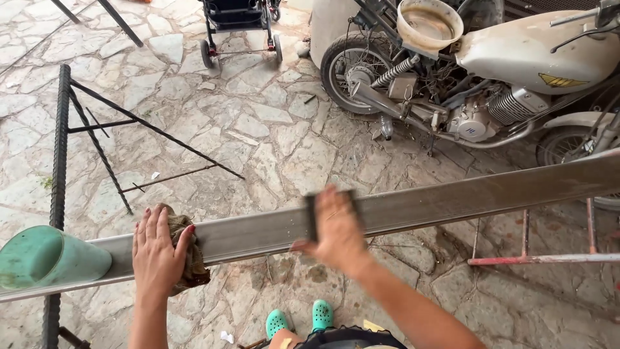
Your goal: The person is sanding a long metal beam using a piece of sandpaper and wiping it with a cloth to prepare the surface.
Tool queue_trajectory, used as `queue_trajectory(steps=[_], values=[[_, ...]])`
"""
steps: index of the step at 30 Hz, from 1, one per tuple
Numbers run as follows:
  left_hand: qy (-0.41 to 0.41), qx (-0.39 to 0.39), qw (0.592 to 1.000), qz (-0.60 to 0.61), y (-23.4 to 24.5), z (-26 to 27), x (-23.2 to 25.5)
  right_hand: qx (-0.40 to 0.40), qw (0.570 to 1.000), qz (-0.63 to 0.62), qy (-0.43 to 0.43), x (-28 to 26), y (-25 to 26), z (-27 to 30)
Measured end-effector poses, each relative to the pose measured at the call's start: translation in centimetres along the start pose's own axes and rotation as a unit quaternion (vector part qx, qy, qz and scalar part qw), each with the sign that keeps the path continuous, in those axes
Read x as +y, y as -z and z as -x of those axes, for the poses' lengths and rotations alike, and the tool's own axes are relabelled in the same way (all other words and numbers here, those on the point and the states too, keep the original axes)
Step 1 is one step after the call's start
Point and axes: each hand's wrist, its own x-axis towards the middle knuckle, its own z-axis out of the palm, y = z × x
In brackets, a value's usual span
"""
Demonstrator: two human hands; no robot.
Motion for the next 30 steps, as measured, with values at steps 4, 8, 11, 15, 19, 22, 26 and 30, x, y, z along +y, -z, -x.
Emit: queue_trajectory(steps=[4,8,11,15,19,22,26,30], values=[[-0.007,-0.011,1.000,-0.002,0.2,0.0,-0.1,-0.445,0.864,-0.169,0.164,-2.2,3.5,-3.4],[-0.017,-0.024,1.000,-0.005,-0.3,0.0,-0.6,-0.472,0.863,-0.171,0.064,-2.7,3.3,-6.1],[-0.030,-0.019,0.999,-0.005,0.0,0.2,-0.5,-0.386,0.844,-0.290,0.234,-5.8,3.6,-1.9],[-0.054,0.048,0.997,-0.013,-0.6,0.6,-0.8,-0.175,0.949,-0.213,0.151,-7.1,0.1,-2.5],[-0.062,0.060,0.996,0.017,-0.5,0.2,-1.1,-0.142,0.914,-0.310,0.218,-11.4,1.3,-2.6],[-0.069,0.078,0.994,0.021,-0.3,0.2,-1.1,-0.163,0.903,-0.340,0.207,-12.9,-0.1,-4.3],[-0.053,0.099,0.993,0.019,-0.9,0.1,-1.0,-0.183,0.857,-0.395,0.276,-16.0,1.8,-3.9],[-0.045,0.111,0.993,0.021,-1.4,0.4,-0.9,-0.108,0.913,-0.305,0.249,-14.0,-0.5,-3.8]])
